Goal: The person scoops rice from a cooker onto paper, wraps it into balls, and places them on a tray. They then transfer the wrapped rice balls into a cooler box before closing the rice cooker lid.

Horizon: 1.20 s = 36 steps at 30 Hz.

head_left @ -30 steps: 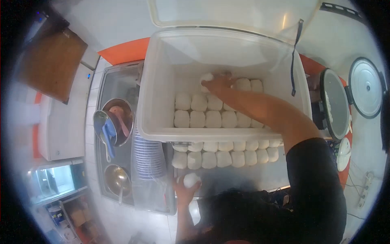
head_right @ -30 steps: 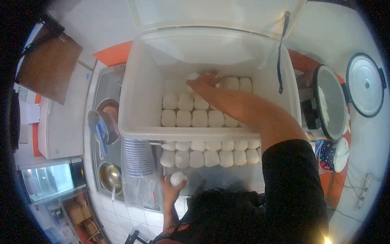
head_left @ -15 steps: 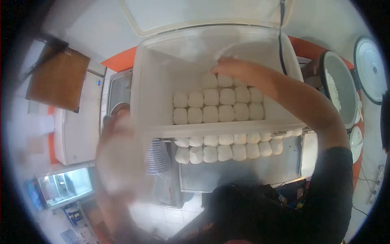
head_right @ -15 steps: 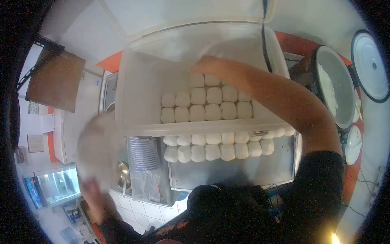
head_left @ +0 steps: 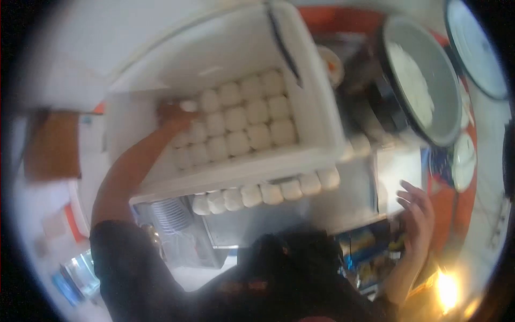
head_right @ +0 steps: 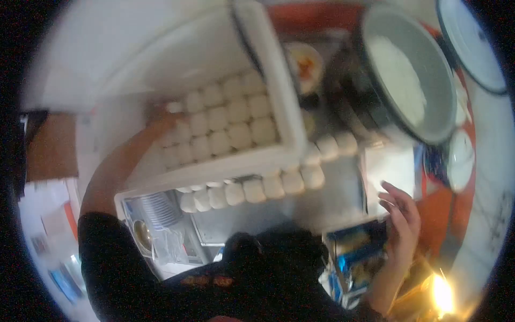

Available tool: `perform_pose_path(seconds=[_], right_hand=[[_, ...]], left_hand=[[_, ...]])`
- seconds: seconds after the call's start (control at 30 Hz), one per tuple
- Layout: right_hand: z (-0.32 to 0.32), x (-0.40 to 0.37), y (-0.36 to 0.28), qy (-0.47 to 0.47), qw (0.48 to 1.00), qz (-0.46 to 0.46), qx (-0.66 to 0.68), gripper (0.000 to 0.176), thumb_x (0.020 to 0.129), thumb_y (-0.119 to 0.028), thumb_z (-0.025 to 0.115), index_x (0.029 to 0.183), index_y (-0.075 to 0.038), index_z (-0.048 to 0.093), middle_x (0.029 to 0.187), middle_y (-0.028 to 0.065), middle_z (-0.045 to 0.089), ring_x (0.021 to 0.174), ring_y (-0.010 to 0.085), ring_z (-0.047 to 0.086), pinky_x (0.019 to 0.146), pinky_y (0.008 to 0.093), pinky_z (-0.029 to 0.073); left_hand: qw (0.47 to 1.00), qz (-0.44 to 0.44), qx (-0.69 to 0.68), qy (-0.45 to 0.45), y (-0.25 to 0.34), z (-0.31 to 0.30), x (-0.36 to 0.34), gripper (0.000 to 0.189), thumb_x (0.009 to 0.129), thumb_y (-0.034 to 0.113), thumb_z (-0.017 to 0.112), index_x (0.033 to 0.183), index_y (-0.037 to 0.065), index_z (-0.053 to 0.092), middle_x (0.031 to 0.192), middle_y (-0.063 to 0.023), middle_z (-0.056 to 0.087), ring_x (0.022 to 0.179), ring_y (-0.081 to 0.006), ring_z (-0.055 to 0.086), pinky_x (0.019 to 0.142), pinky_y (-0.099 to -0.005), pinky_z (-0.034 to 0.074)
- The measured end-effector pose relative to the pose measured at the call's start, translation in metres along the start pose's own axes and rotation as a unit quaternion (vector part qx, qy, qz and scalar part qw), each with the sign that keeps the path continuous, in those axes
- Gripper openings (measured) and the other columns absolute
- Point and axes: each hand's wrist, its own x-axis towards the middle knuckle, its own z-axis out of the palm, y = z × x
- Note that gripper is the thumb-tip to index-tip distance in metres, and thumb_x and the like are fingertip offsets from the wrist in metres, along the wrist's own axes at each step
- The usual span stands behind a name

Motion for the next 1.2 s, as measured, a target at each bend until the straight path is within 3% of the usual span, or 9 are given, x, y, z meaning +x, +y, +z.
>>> perform_pose_path(seconds=[0.27, 0.33, 0.53, 0.6, 0.63, 0.67, 0.77, 1.07, 1.2], right_hand=[[0.040, 0.036, 0.166, -0.035, 0.968, 0.083, -0.234, 0.051, 0.082, -0.031, 0.073, 0.127, -0.012, 0.059, 0.140, 0.0193, 0.047, 0.129, 0.0315, 0.046, 0.104, 0.0446, 0.039], [0.073, 0.050, 0.225, -0.098, 0.922, -0.109, -0.358, 0.066, 0.075, -0.038, 0.079, 0.133, -0.020, 0.054, 0.152, 0.0248, 0.025, 0.140, 0.0430, 0.028, 0.106, 0.0550, 0.036], [0.167, 0.035, 0.210, -0.062, 0.849, 0.062, -0.522, 0.086, 0.060, -0.050, 0.086, 0.134, -0.022, 0.052, 0.155, 0.0242, 0.009, 0.138, 0.0546, 0.015, 0.106, 0.0644, 0.032], [0.158, 0.039, 0.227, -0.066, 0.856, 0.014, -0.512, 0.087, 0.059, -0.050, 0.086, 0.134, -0.023, 0.052, 0.154, 0.0240, 0.009, 0.137, 0.0547, 0.017, 0.105, 0.0653, 0.032], [0.154, 0.040, 0.234, -0.058, 0.864, -0.025, -0.500, 0.087, 0.058, -0.051, 0.086, 0.134, -0.023, 0.052, 0.154, 0.0237, 0.009, 0.136, 0.0548, 0.018, 0.104, 0.0661, 0.033], [0.155, 0.038, 0.229, -0.061, 0.863, -0.028, -0.501, 0.087, 0.058, -0.051, 0.086, 0.134, -0.023, 0.052, 0.154, 0.0237, 0.009, 0.136, 0.0548, 0.018, 0.104, 0.0661, 0.033], [0.158, 0.037, 0.209, -0.068, 0.849, 0.034, -0.523, 0.083, 0.059, -0.044, 0.087, 0.132, -0.022, 0.055, 0.154, 0.0256, 0.010, 0.136, 0.0515, 0.020, 0.105, 0.0603, 0.035], [0.099, 0.030, 0.257, 0.035, 0.837, -0.052, -0.544, 0.086, 0.057, -0.047, 0.085, 0.131, -0.012, 0.057, 0.145, 0.0320, 0.027, 0.135, 0.0500, 0.028, 0.105, 0.0577, 0.034], [0.068, 0.013, 0.200, 0.078, 0.966, 0.094, -0.228, 0.083, 0.070, -0.035, 0.081, 0.139, -0.006, 0.047, 0.138, 0.0226, 0.037, 0.126, 0.0345, 0.042, 0.101, 0.0467, 0.040]], left_hand=[[0.964, 0.134, -0.120, -0.193, 0.019, -0.042, -0.022, 0.106, 0.073, 0.061, 0.071, 0.150, 0.002, 0.028, 0.153, -0.0233, 0.028, 0.141, -0.0366, 0.029, 0.115, -0.0401, 0.028], [0.983, 0.100, -0.133, -0.079, 0.026, -0.080, -0.054, 0.090, 0.078, 0.052, 0.072, 0.146, 0.003, 0.038, 0.143, -0.0243, 0.044, 0.132, -0.0351, 0.042, 0.110, -0.0394, 0.034], [0.946, 0.183, -0.153, 0.219, 0.008, -0.143, -0.266, 0.040, 0.097, 0.028, 0.056, 0.124, 0.000, 0.058, 0.112, -0.0179, 0.064, 0.104, -0.0232, 0.062, 0.089, -0.0304, 0.047], [0.800, 0.138, -0.460, 0.360, -0.019, -0.046, -0.309, 0.026, 0.093, 0.021, 0.058, 0.104, -0.002, 0.063, 0.095, -0.0147, 0.065, 0.087, -0.0236, 0.061, 0.080, -0.0329, 0.048], [0.881, 0.231, -0.051, 0.409, -0.061, 0.022, -0.317, 0.017, 0.087, 0.015, 0.060, 0.091, -0.002, 0.062, 0.086, -0.0138, 0.062, 0.081, -0.0269, 0.059, 0.073, -0.0351, 0.047], [0.791, 0.347, -0.316, 0.392, -0.025, 0.050, -0.333, 0.015, 0.078, 0.010, 0.065, 0.088, 0.000, 0.059, 0.087, -0.0147, 0.062, 0.085, -0.0311, 0.060, 0.072, -0.0399, 0.047], [0.878, 0.270, -0.346, 0.190, 0.060, 0.110, -0.337, 0.037, 0.075, 0.023, 0.076, 0.099, 0.002, 0.056, 0.102, -0.0196, 0.058, 0.097, -0.0400, 0.055, 0.084, -0.0521, 0.043], [0.953, 0.084, -0.227, 0.184, 0.160, 0.223, -0.341, 0.104, 0.067, 0.062, 0.075, 0.145, 0.005, 0.036, 0.150, -0.0358, 0.019, 0.141, -0.0529, 0.014, 0.107, -0.0731, 0.010], [0.973, -0.001, -0.226, 0.051, 0.188, 0.211, -0.334, 0.105, 0.070, 0.068, 0.070, 0.147, 0.006, 0.033, 0.150, -0.0366, 0.015, 0.142, -0.0517, 0.008, 0.108, -0.0724, 0.001]])
